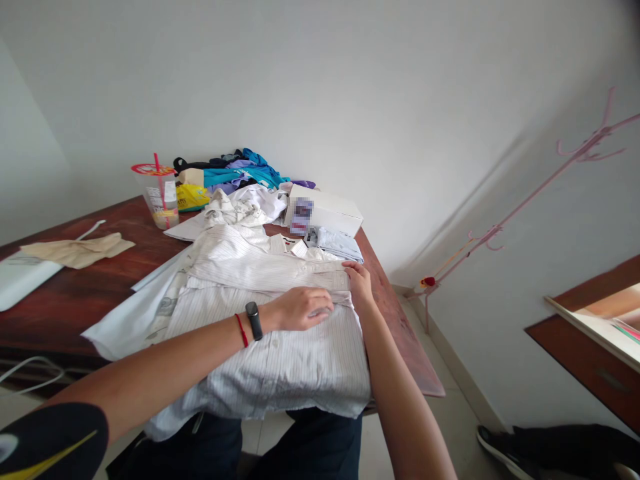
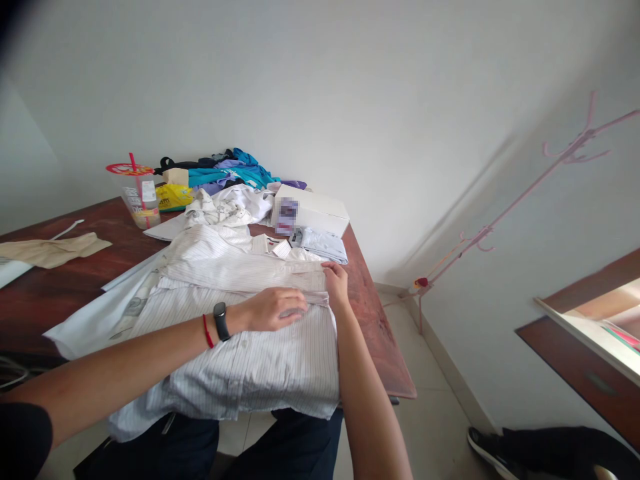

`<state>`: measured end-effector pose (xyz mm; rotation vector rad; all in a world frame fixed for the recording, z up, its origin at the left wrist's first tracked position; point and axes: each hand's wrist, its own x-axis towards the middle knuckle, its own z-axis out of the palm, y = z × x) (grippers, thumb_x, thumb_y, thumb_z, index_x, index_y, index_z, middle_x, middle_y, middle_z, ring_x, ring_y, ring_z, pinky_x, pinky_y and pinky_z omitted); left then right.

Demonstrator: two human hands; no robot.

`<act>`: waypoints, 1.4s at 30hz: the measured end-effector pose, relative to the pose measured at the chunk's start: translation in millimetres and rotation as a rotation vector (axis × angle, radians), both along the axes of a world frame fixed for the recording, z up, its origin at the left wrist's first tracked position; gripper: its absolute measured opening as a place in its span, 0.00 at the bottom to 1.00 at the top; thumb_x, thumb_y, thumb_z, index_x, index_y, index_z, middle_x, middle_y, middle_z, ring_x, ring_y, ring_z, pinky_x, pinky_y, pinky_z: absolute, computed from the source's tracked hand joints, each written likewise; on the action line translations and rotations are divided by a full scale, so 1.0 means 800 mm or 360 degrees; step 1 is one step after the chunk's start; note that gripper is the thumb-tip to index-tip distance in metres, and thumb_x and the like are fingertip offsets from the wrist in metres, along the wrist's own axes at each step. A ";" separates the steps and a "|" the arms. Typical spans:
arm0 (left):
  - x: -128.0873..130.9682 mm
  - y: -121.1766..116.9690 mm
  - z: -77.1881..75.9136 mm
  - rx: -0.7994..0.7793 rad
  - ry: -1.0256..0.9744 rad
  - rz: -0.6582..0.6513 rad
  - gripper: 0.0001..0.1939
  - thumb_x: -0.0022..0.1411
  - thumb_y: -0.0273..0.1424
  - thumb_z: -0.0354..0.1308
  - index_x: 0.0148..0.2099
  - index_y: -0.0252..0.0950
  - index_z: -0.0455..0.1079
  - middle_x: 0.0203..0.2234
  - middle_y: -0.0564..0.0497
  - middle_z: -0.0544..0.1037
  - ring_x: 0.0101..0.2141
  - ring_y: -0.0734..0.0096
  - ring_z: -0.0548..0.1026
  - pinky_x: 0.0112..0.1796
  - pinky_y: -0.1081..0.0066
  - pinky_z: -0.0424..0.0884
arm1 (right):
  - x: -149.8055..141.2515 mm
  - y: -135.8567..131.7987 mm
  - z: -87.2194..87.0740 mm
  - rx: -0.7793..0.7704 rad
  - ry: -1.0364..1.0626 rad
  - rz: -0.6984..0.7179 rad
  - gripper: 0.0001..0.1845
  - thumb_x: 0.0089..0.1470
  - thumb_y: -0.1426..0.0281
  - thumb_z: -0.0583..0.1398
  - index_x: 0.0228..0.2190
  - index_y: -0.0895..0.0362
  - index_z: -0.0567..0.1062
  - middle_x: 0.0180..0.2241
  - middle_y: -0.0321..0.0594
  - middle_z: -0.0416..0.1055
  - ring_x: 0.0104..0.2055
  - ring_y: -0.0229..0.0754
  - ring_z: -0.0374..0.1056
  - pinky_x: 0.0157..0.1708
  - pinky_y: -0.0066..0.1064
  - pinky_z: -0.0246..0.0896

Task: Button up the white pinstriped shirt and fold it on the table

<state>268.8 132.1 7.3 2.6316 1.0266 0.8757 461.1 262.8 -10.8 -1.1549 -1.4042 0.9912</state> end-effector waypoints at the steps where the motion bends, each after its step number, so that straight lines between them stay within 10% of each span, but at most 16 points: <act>1: 0.001 -0.002 -0.002 -0.0070 0.0021 -0.0060 0.09 0.69 0.29 0.57 0.49 0.40 0.76 0.48 0.49 0.79 0.46 0.64 0.78 0.48 0.69 0.70 | 0.003 0.005 -0.003 0.0003 -0.0049 -0.0066 0.15 0.44 0.59 0.60 0.32 0.55 0.77 0.30 0.37 0.73 0.32 0.44 0.65 0.32 0.33 0.60; 20: 0.000 0.001 -0.006 -0.0157 -0.0022 -0.0074 0.07 0.66 0.27 0.58 0.42 0.41 0.77 0.39 0.52 0.82 0.42 0.65 0.79 0.47 0.69 0.70 | 0.015 0.022 -0.027 0.0110 -0.0448 -0.0106 0.28 0.44 0.66 0.55 0.46 0.60 0.81 0.39 0.45 0.80 0.38 0.49 0.72 0.39 0.36 0.67; 42: 0.002 0.003 -0.005 -0.0109 -0.0041 0.0038 0.08 0.68 0.27 0.56 0.39 0.39 0.77 0.36 0.51 0.80 0.40 0.66 0.77 0.46 0.70 0.70 | 0.018 0.017 -0.019 0.0201 -0.0940 -0.0225 0.17 0.52 0.64 0.57 0.37 0.55 0.83 0.38 0.46 0.80 0.43 0.52 0.74 0.47 0.38 0.64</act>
